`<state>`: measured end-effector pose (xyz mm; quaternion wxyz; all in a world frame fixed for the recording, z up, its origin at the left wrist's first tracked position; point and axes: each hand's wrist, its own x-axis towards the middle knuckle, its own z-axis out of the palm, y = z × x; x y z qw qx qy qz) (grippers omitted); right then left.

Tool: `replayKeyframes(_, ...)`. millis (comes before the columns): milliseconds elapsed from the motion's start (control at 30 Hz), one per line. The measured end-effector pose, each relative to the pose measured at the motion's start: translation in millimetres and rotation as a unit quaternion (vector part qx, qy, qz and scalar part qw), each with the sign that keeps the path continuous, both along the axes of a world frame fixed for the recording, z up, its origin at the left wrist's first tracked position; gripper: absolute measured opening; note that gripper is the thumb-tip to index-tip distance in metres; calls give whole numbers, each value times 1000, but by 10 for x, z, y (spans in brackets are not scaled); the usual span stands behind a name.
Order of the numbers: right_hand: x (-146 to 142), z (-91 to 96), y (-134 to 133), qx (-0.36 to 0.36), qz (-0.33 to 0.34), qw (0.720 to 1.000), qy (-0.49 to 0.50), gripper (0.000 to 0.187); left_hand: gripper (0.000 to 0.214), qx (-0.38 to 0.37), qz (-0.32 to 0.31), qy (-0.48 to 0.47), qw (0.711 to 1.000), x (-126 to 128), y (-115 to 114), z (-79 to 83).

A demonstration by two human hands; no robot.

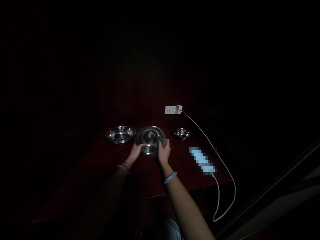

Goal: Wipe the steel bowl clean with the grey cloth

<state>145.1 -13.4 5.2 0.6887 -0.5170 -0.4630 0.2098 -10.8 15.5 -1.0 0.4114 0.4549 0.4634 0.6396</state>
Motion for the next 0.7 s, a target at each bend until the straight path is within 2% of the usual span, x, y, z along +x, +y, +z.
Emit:
replayKeyframes(100, -8, -1, -4, -1, 5, 1000, -8, 16, 16, -7, 59, 24, 998, -8, -40, 41)
replayKeyframes(200, -7, 2, -13, -2, 11, 1000, -18, 16, 14, -12, 74, 64, 995, -27, -73, 75)
replayKeyframes(433, 1, 5, -14, -8, 13, 1000, -22, 16, 24, 45, 41, 66, 996, -12, -136, 101)
replayKeyframes(700, -5, -14, 10, 4, 15, 1000, -16, 17, 37, 44, 37, 32, 998, 27, -173, 117)
